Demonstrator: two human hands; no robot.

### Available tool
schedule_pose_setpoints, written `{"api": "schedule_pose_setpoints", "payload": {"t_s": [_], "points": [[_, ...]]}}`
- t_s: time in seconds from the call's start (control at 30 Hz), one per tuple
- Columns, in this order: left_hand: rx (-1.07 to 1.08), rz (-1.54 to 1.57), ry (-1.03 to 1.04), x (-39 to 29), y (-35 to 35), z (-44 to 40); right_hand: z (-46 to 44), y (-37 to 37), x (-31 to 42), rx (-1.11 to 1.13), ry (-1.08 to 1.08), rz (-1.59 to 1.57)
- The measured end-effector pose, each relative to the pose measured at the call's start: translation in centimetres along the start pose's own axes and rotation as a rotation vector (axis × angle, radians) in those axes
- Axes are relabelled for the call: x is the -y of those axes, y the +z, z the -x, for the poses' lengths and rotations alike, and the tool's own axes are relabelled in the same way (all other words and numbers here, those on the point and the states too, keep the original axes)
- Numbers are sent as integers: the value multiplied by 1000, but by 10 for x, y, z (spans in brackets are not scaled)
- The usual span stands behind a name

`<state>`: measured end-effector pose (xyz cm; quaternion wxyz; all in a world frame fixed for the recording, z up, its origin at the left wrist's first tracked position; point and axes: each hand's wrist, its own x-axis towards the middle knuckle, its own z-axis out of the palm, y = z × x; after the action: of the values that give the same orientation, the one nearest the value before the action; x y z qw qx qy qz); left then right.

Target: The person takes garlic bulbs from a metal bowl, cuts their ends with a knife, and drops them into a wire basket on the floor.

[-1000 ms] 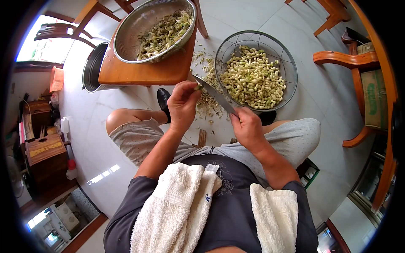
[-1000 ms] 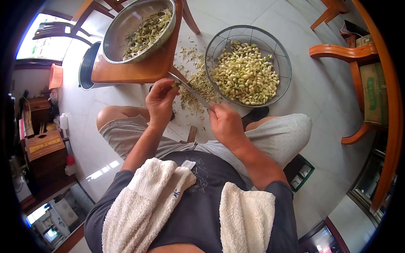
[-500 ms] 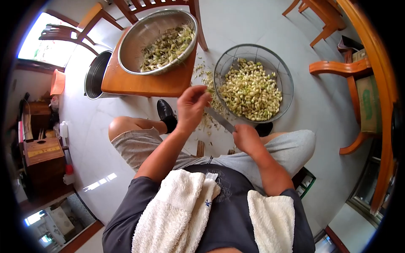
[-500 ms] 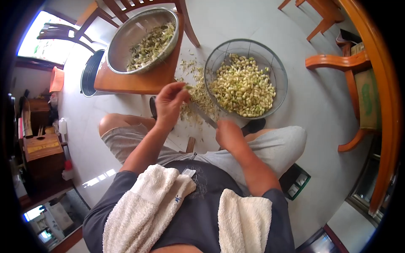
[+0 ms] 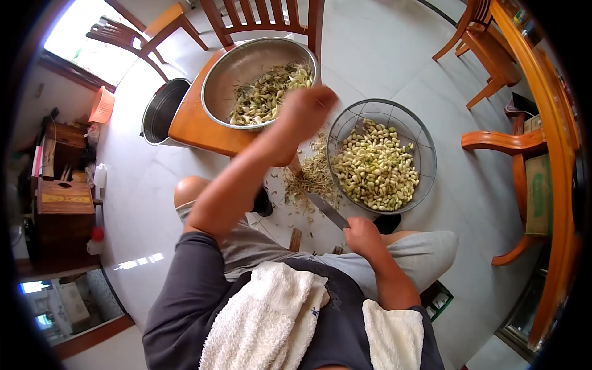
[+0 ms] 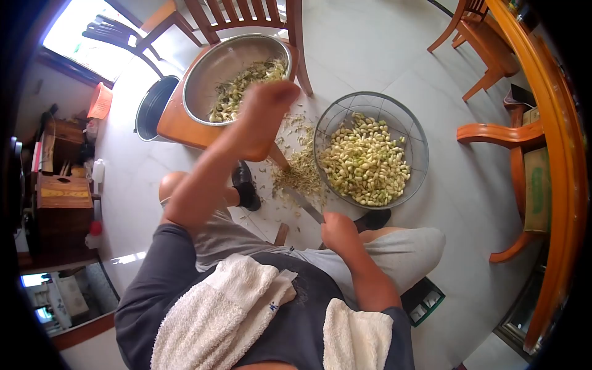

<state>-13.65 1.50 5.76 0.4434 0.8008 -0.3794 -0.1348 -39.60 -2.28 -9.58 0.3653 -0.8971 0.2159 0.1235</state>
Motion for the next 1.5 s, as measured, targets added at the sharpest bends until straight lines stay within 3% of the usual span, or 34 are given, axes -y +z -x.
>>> {"api": "schedule_pose_setpoints", "payload": {"t_s": [0.07, 0.1, 0.27, 0.33, 0.63, 0.73, 1.0, 1.1, 1.2, 1.3, 1.33, 1.43, 1.5], "points": [[-148, -165, 113, 43, -47, -46, 2, -7, 8, 39, 5, 3], [-187, -183, 72, 65, -67, -66, 1, -7, 10, 54, 4, 8], [127, -140, -364, 145, -116, -115, -1, 4, 8, 113, -42, 50], [228, -230, -428, 156, -114, -119, -4, 7, 7, 107, -40, 26], [180, -341, -282, 153, -101, -107, -4, 8, 8, 124, -72, 33], [184, -271, -373, 151, -117, -103, -1, 0, 15, 157, -32, 38], [-35, 211, -367, 137, -156, -80, -2, 1, 14, 114, -43, 6], [-1, 667, -336, 114, -157, -60, -2, -8, 18, 39, 22, -88], [110, 1025, -226, 92, -136, -27, -3, -14, 10, -125, 17, -188], [122, 1221, -257, 70, -102, 10, 2, -34, 18, -213, 81, -320], [161, 1292, -262, 66, -90, 20, 1, -32, 17, -362, 1, -396], [171, 1394, -316, 55, -53, 47, 7, -37, 22, -469, -8, -617], [176, 1454, -329, 54, -29, 60, 14, -47, 37, -602, -136, -563]]}}
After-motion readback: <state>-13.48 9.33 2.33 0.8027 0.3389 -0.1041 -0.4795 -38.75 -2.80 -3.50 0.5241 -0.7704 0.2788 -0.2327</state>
